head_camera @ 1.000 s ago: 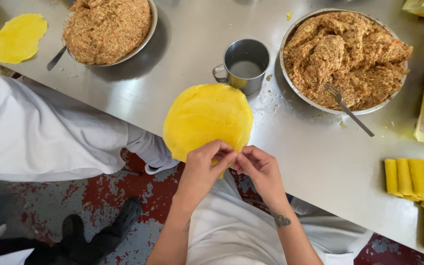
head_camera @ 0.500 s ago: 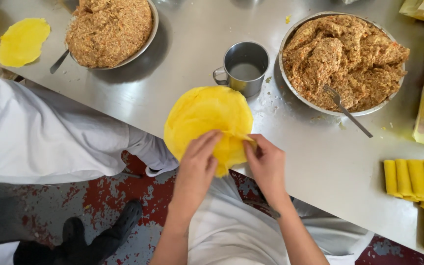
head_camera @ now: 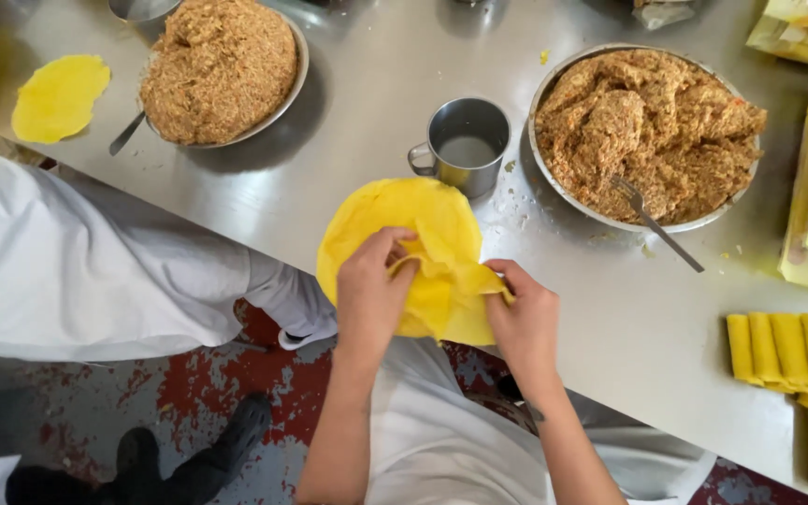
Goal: Rolling lumpia by placing meat filling onto wrappers and rolling them tightly.
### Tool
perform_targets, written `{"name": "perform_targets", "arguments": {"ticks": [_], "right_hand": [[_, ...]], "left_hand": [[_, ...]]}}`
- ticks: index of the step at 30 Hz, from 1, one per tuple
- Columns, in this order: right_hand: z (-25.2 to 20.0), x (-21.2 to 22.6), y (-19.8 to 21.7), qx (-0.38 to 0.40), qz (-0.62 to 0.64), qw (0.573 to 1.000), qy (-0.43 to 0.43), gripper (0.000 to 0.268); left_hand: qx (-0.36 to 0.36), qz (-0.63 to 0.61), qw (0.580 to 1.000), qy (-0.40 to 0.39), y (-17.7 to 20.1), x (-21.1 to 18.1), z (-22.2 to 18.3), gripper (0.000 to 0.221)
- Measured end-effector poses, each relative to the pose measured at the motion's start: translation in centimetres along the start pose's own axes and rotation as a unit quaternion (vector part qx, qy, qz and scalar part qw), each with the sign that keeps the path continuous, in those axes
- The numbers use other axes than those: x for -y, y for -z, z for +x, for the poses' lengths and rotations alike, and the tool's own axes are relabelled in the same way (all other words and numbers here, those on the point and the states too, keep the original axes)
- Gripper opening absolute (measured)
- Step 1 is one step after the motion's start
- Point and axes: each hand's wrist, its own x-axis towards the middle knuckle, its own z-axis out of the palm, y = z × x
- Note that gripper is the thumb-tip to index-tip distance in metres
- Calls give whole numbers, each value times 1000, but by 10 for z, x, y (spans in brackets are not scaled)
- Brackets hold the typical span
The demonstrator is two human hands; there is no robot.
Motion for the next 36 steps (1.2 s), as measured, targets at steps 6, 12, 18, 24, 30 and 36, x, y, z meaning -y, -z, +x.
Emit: {"name": "perform_targets", "arguments": {"ticks": [6, 12, 18, 24, 30, 36], "right_hand": [[8, 27, -16, -5, -15, 996, 92, 49], [8, 12, -7, -9, -21, 999, 47, 28], [10, 11, -14, -19, -124, 987, 97, 30], [12, 21, -23, 18, -41, 995, 92, 22], [61, 31, -41, 10, 82, 994, 68, 15], [86, 11, -80, 2, -9, 999, 40, 38]], "left_hand": [[60, 38, 995, -72, -22, 3, 9, 26], [49, -5, 998, -35, 1, 1, 2, 35], [79, 25, 997, -7, -14, -5, -5, 21], [52, -17, 998, -13, -14, -5, -13, 17], [-201, 10, 979, -17, 52, 46, -17, 15], [-330, 2, 931, 153, 110, 79, -26, 35]]}}
